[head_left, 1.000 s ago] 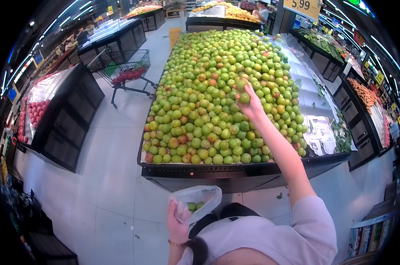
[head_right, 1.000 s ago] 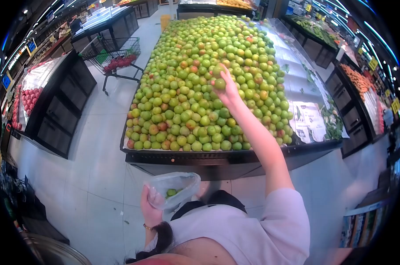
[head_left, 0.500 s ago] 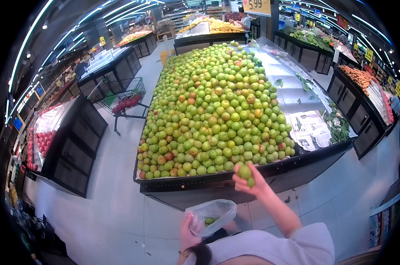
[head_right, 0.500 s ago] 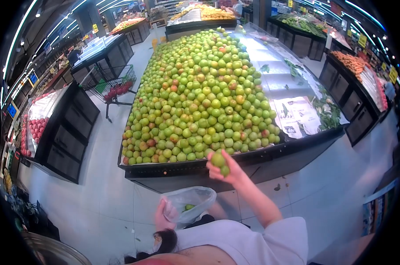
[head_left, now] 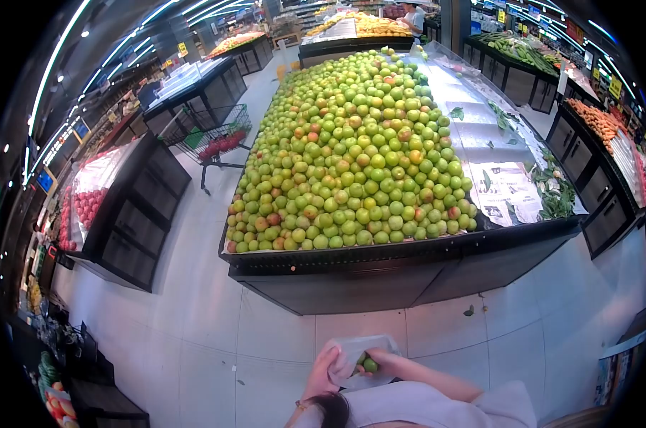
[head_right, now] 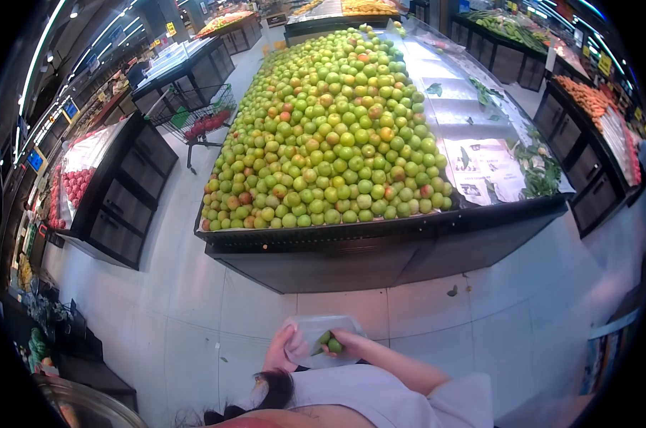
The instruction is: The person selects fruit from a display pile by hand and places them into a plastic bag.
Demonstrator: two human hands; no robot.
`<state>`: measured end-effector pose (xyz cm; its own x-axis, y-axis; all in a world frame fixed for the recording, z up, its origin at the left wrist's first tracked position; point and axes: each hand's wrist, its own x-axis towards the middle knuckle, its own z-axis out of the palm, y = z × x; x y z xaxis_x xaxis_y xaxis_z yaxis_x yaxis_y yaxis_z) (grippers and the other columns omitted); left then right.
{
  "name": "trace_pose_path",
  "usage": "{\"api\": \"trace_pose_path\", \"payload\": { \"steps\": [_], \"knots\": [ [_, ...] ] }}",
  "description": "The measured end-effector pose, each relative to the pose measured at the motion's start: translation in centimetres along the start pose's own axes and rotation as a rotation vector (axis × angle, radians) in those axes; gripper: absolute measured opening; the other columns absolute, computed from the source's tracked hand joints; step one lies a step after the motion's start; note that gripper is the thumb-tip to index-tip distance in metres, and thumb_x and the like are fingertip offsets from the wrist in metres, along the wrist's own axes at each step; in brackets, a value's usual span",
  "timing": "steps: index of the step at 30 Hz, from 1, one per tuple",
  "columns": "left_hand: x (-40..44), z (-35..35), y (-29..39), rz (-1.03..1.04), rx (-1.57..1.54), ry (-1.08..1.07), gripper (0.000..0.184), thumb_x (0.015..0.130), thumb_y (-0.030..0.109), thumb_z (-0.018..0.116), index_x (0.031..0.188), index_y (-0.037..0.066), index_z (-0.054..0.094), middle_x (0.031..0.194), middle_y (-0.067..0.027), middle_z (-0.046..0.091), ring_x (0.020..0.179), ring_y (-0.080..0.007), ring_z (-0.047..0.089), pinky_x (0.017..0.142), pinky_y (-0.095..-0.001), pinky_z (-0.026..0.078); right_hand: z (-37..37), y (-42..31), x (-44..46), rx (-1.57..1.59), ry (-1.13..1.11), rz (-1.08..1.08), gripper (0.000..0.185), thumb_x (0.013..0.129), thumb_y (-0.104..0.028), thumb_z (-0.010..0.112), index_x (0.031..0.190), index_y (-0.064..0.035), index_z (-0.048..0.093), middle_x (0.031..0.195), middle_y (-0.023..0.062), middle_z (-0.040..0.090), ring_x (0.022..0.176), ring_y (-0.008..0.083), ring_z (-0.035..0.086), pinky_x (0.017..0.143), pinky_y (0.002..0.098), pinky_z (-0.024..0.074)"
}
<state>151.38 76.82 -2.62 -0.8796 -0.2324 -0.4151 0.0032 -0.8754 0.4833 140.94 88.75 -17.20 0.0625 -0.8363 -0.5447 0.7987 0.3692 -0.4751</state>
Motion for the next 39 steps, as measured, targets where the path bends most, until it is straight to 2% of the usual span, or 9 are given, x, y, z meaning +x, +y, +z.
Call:
{"api": "trace_pose_path", "payload": {
  "steps": [7,17,18,21,27,28,32,35,39],
  "knots": [
    [-2.7,-1.8,0.8,0.023,0.009,-0.063,0.011,0.086,0.019,0.047,0.082,0.009,0.043,0.052,0.0031,0.028,0.043,-0.0079,0.026,0.041,-0.0215,0.022,1.5,2.7,2.4,0.209,0.287,0.093,0.025,0.089,-0.025,0.038,0.091,-0.0041,0.052,0.080,0.0101,0.057,0.066,0.0188,0.055,0.053,0.0277,0.0460],
    [-8.3,-9.2,7.3,0.126,-0.032,0.020,0.009,0.086,0.019,0.048,0.083,0.012,0.043,0.053,0.0038,0.029,0.044,-0.0069,0.026,0.041,-0.0218,0.022,10.8,3.9,6.7,-0.251,-0.015,-0.092,0.025,0.087,-0.023,0.043,0.099,-0.0022,0.052,0.091,0.0092,0.060,0.071,0.0172,0.057,0.060,0.0240,0.0473],
    [-9.0,-10.7,8.1,0.136,-0.051,0.001,0.009,0.085,0.019,0.048,0.084,0.012,0.043,0.054,0.0040,0.029,0.044,-0.0069,0.026,0.041,-0.0220,0.022,11.5,4.5,8.5,0.031,0.068,0.162,0.027,0.087,-0.023,0.043,0.098,-0.0007,0.052,0.090,0.0083,0.061,0.069,0.0164,0.057,0.060,0.0228,0.0470],
    [-11.4,-14.4,10.2,0.178,-0.091,0.072,0.010,0.085,0.021,0.049,0.083,0.013,0.044,0.054,0.0041,0.030,0.045,-0.0070,0.027,0.042,-0.0221,0.024,12.7,6.9,14.1,0.036,0.055,0.288,0.024,0.086,-0.021,0.045,0.097,-0.0006,0.053,0.088,0.0075,0.061,0.070,0.0148,0.057,0.063,0.0224,0.0474],
    [-16.4,-20.2,14.7,0.297,-0.152,0.185,0.009,0.084,0.021,0.049,0.082,0.012,0.046,0.056,0.0034,0.034,0.047,-0.0076,0.030,0.044,-0.0221,0.027,19.5,8.6,19.8,-0.077,0.119,0.261,0.019,0.083,-0.017,0.051,0.098,-0.0052,0.052,0.091,0.0059,0.059,0.074,0.0105,0.056,0.068,0.0217,0.0482],
    [-17.1,-20.8,15.4,0.310,-0.159,0.229,0.009,0.084,0.020,0.049,0.082,0.012,0.046,0.057,0.0032,0.034,0.047,-0.0077,0.030,0.044,-0.0221,0.027,18.6,9.8,21.6,-0.041,0.025,0.279,0.021,0.081,-0.015,0.054,0.100,-0.0069,0.051,0.097,0.0057,0.056,0.087,0.0135,0.053,0.078,0.0248,0.0452],
    [-18.8,-23.3,17.9,0.385,-0.221,0.120,0.008,0.084,0.019,0.048,0.082,0.011,0.046,0.058,0.0031,0.035,0.049,-0.0077,0.032,0.045,-0.0219,0.028,17.7,13.8,27.2,-1.094,-0.337,-0.414,0.034,0.081,-0.017,0.053,0.112,-0.0041,0.046,0.116,0.0101,0.047,0.108,0.0223,0.042,0.092,0.0309,0.0323],
    [-19.3,-24.5,19.8,0.455,-0.262,0.166,0.010,0.084,0.018,0.048,0.080,0.010,0.044,0.058,0.0034,0.033,0.049,-0.0075,0.030,0.045,-0.0218,0.026,23.6,12.7,27.2,-0.586,-0.077,0.013,0.041,0.081,-0.023,0.050,0.117,-0.0051,0.044,0.118,0.0116,0.046,0.107,0.0214,0.043,0.091,0.0312,0.0334],
    [-19.3,-25.1,23.0,0.532,-0.259,0.310,0.014,0.085,0.019,0.048,0.076,0.010,0.041,0.057,0.0045,0.029,0.049,-0.0068,0.026,0.045,-0.0219,0.022,30.6,5.5,24.7,-1.412,0.155,0.027,0.036,0.079,-0.022,0.049,0.113,-0.0082,0.050,0.114,0.0145,0.050,0.096,0.0266,0.052,0.078,0.0354,0.0424]
  ]
}}
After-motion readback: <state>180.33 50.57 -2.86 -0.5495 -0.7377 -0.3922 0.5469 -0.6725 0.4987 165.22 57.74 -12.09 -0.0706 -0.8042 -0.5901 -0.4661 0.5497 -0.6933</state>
